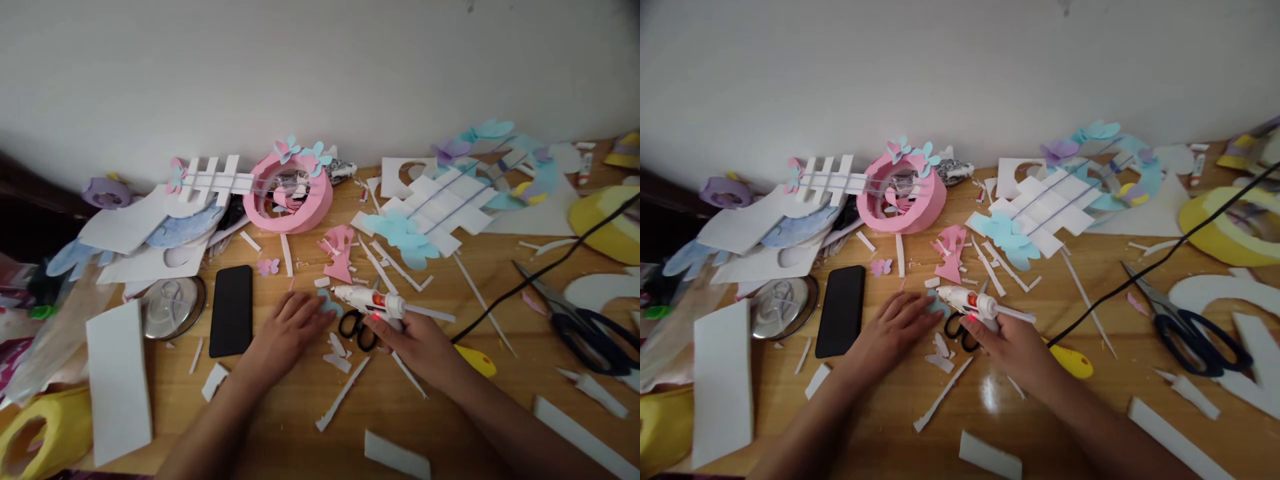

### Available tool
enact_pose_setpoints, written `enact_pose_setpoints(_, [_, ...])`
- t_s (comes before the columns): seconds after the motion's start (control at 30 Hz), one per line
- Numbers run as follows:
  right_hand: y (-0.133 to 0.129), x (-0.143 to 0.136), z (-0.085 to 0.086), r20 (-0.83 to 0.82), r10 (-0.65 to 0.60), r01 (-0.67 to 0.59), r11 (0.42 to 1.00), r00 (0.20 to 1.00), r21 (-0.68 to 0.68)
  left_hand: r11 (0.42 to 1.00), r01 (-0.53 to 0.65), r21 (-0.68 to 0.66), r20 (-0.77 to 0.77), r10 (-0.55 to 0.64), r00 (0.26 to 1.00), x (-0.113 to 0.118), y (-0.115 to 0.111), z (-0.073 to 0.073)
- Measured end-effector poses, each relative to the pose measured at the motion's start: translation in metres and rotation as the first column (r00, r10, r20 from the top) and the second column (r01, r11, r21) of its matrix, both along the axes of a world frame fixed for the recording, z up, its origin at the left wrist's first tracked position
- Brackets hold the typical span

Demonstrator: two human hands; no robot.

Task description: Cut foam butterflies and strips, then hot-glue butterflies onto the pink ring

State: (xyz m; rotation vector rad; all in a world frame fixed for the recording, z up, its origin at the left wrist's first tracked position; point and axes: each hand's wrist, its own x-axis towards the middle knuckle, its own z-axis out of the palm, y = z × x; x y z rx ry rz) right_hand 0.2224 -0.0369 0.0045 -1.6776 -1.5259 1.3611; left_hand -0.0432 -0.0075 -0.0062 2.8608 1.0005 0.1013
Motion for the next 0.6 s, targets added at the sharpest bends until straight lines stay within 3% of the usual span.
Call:
enact_pose_setpoints(0.1, [0.003, -0.003, 0.002, -0.028, -0.010, 0.010, 1.000, 1.000, -0.021, 0.991, -0.057, 0.125, 0.002, 0.057, 0.998, 0.009, -0.009, -0.003])
enact_pose_setpoints(0.17, [0.005, -0.004, 0.002, -0.049, -0.020, 0.018, 0.999, 0.999, -0.042, 0.987, -0.099, 0.128, 0.007, 0.099, 0.995, 0.014, -0.014, -0.005])
enact_pose_setpoints(0.27, [0.006, -0.003, 0.001, -0.066, -0.030, 0.026, 0.998, 0.997, -0.058, 0.985, -0.173, 0.027, 0.038, 0.172, 0.984, 0.015, -0.016, -0.005])
enact_pose_setpoints(0.4, [0.004, 0.001, -0.002, -0.027, 0.026, -0.027, 0.998, 0.999, -0.051, 0.965, -0.220, -0.143, 0.198, 0.246, 0.949, 0.003, -0.008, -0.003])
enact_pose_setpoints(0.5, [0.004, 0.003, -0.001, 0.058, 0.081, -0.079, 0.996, 0.995, -0.034, 0.947, -0.263, -0.182, 0.302, 0.308, 0.902, -0.009, 0.000, -0.002])
enact_pose_setpoints(0.6, [0.005, 0.002, 0.004, 0.103, 0.173, -0.177, 0.984, 0.980, 0.030, 0.953, -0.243, -0.181, 0.275, 0.286, 0.918, -0.014, 0.004, -0.003])
